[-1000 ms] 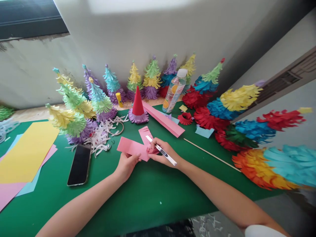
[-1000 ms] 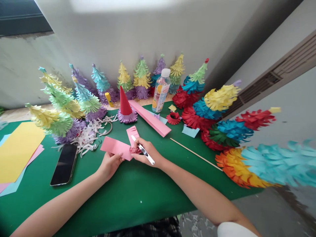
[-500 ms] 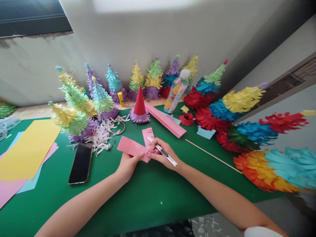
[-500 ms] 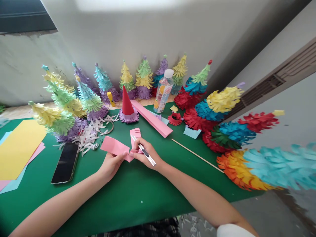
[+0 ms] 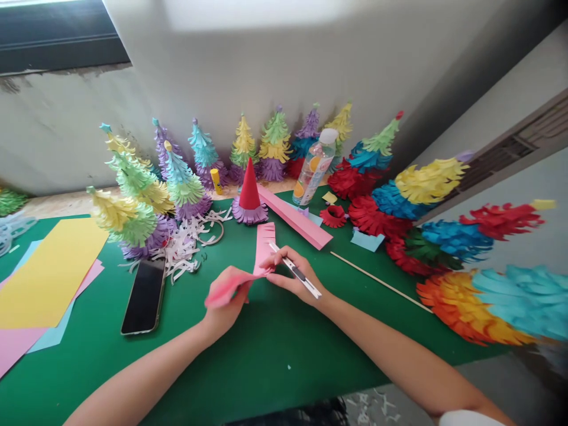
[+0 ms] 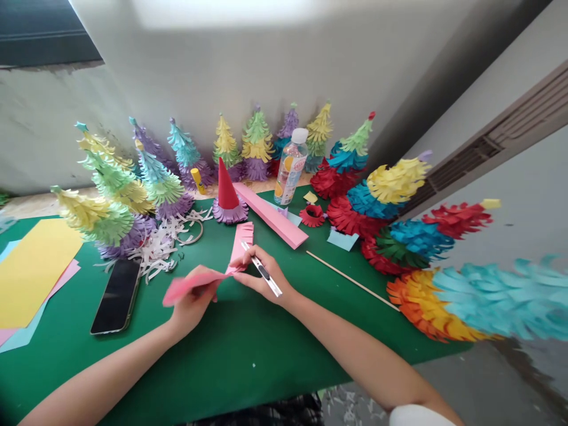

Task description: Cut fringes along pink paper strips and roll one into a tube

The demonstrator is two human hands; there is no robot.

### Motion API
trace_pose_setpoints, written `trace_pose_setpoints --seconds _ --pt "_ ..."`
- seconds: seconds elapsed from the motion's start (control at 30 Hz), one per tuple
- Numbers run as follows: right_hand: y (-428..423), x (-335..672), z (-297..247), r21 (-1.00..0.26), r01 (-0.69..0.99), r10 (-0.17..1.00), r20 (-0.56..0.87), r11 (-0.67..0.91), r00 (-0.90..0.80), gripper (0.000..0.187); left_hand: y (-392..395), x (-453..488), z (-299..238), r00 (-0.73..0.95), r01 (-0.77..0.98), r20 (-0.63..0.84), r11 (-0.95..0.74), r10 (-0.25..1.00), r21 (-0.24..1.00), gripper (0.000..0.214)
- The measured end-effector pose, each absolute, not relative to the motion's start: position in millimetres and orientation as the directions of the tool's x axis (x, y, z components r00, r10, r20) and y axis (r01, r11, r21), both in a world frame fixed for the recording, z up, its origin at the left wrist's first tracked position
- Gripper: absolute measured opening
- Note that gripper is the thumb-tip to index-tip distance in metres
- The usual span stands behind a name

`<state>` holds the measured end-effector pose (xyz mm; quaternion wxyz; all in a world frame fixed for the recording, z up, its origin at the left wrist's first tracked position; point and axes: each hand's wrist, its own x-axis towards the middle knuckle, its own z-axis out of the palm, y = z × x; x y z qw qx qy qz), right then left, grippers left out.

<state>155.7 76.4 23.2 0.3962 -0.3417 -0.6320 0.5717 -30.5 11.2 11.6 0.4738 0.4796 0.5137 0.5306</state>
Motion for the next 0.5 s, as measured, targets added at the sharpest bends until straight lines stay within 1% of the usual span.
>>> trace_pose_setpoints --seconds 0.07,0.13,0.27,0.33,0.37,0.43,0.5 --pt "80.0 160.5 23.7 -0.988 -0.085 0.899 0.155 0.132 -0.409 0.032 3.8 -37.7 17.6 -0.029 0.057 0.191 -0.189 0.981 0.98 0.011" --pt "84.0 165.5 24.4 -0.983 -0.114 0.919 0.175 0.143 -0.354 0.03 -2.3 -42.3 23.7 0.072 0.068 0.249 -0.254 0.966 0.965 0.016" --pt "89.8 170.4 26.4 -0.981 -0.129 0.949 0.172 0.141 -0.266 0.029 -6.6 -45.3 30.4 0.306 0.048 0.238 -0.264 0.922 0.963 0.025" --pt "90.6 169.4 26.3 -0.989 -0.113 0.961 0.117 0.091 -0.249 0.033 -6.0 -45.9 30.6 0.383 0.022 0.207 -0.233 0.9 0.972 0.029" --pt "90.4 168.3 25.7 -0.993 -0.11 0.964 0.07 0.042 -0.258 0.036 -5.4 -46.0 30.4 0.413 0.011 0.185 -0.209 0.891 0.978 0.03" --pt "88.9 165.3 23.4 -0.989 -0.114 0.94 -0.046 -0.09 -0.339 0.038 -4.4 -45.4 30.0 0.473 -0.002 0.156 -0.176 0.867 0.984 0.03" --pt "86.5 162.5 20.8 -0.985 -0.097 0.887 -0.086 -0.145 -0.454 0.038 -3.7 -43.4 30.3 0.518 -0.008 0.175 -0.199 0.837 0.98 0.029"
